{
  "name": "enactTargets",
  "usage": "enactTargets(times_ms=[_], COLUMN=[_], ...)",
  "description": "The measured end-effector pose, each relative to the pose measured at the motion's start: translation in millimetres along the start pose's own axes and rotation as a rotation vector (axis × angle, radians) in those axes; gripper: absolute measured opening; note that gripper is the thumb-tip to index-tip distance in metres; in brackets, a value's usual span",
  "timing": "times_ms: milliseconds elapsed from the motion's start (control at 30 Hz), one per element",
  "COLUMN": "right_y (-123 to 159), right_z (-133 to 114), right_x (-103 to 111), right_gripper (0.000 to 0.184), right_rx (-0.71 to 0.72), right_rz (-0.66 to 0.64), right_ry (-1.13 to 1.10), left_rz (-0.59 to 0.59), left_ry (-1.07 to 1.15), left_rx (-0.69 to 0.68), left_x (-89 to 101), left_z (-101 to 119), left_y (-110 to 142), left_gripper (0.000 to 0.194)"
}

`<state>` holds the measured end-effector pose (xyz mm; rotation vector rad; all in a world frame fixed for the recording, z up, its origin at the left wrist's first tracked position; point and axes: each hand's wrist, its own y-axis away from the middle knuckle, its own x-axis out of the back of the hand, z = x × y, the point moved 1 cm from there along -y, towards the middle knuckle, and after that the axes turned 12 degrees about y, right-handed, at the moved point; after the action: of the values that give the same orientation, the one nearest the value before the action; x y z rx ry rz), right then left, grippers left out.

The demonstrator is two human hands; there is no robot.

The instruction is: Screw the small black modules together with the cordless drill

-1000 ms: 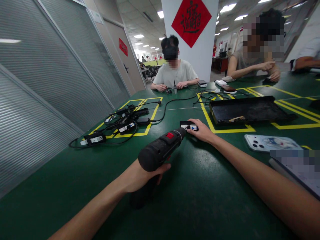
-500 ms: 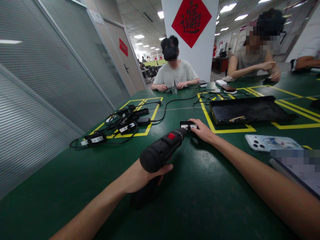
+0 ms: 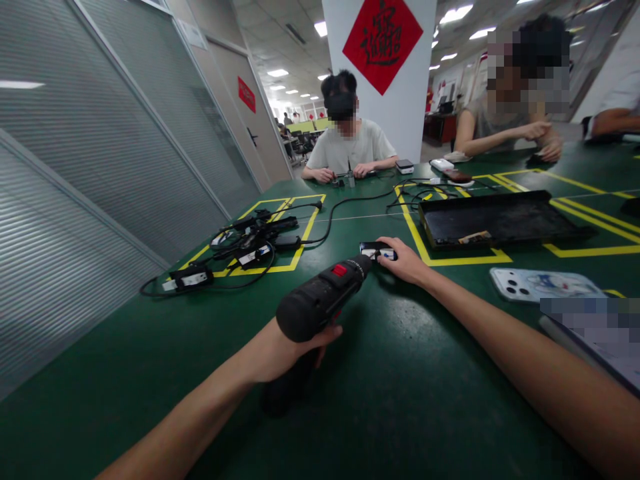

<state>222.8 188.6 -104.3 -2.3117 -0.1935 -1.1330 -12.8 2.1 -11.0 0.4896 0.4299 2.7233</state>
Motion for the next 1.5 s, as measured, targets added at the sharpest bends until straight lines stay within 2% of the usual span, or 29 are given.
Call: enactTargets(times_ms=[633, 867, 1300, 1500], right_y=[0.6, 0.3, -0.1, -0.7], right_z=[-0.1, 1.6, 2.1, 3.0], right_x=[1.0, -1.1, -0.5, -0.9], right_gripper=[0.049, 0.05, 0.05, 0.05], right_rx=[0.007, 0.01, 0.01, 0.003], right_rz=[-0.008, -0.009, -0.021, -0.023], right_ry=[0.014, 0.015, 0.013, 0.015], left_rz=[-0.023, -0.004, 0.025, -0.013], left_ry=[0.122, 0.046, 0.066, 0.047], left_rx=[0.012, 0.01, -0.008, 0.002], left_x=[-2.1, 1.1, -0.4, -0.3], left_z=[1.4, -0.1, 0.3, -0.1], left_y=[2.6, 0.7, 1.4, 2.0], left_gripper=[0.039, 0.036, 0.036, 0.034])
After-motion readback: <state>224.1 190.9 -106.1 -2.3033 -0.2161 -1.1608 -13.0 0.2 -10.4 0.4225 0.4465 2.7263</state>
